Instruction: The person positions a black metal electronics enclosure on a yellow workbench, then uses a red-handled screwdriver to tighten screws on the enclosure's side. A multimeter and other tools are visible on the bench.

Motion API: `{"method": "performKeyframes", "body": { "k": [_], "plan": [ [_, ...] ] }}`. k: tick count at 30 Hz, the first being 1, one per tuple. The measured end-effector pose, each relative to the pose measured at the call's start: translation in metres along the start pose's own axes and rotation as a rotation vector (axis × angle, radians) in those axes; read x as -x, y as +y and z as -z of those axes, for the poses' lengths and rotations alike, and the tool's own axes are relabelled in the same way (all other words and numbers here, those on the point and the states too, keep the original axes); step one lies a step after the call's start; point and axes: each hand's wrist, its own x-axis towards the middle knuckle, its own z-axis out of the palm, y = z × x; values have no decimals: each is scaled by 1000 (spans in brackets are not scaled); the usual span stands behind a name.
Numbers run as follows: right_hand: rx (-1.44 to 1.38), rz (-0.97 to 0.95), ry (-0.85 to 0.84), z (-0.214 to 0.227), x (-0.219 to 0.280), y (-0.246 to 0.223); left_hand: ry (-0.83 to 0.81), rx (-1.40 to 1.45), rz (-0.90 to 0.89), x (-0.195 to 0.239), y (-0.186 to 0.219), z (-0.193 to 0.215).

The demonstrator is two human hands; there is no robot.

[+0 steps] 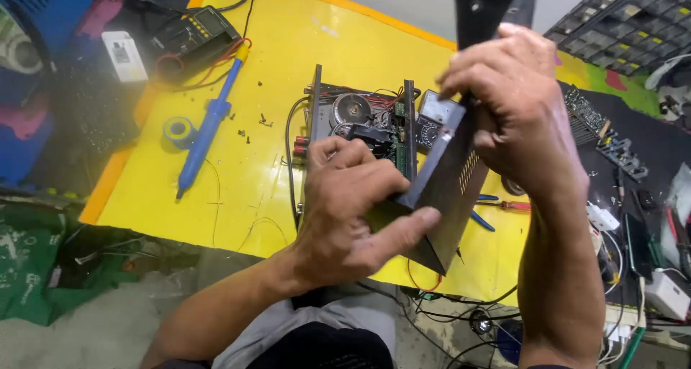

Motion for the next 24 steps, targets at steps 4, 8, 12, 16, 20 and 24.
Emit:
{"method": "performKeyframes", "body": {
  "k": [4,8,12,16,20,24],
  "plan": [
    [-111,-165,159,-5,11,-11,4,115,222,21,-31,3],
    [-217,-461,436,-34,55,4,58,254,453,46,-55,4],
    [-397,-848,482,-91,118,40,183,581,466,65,-79,1],
    [-768,-1075,586,-157,148,40,228,575,470,80,-79,-4],
    [-1458,-1120,695,-194,160,30,269,517,486,104,-84,-20],
    [-1635,-1356,615,-136,103,-8,288,362,536,119,-76,-29]
  ]
}}
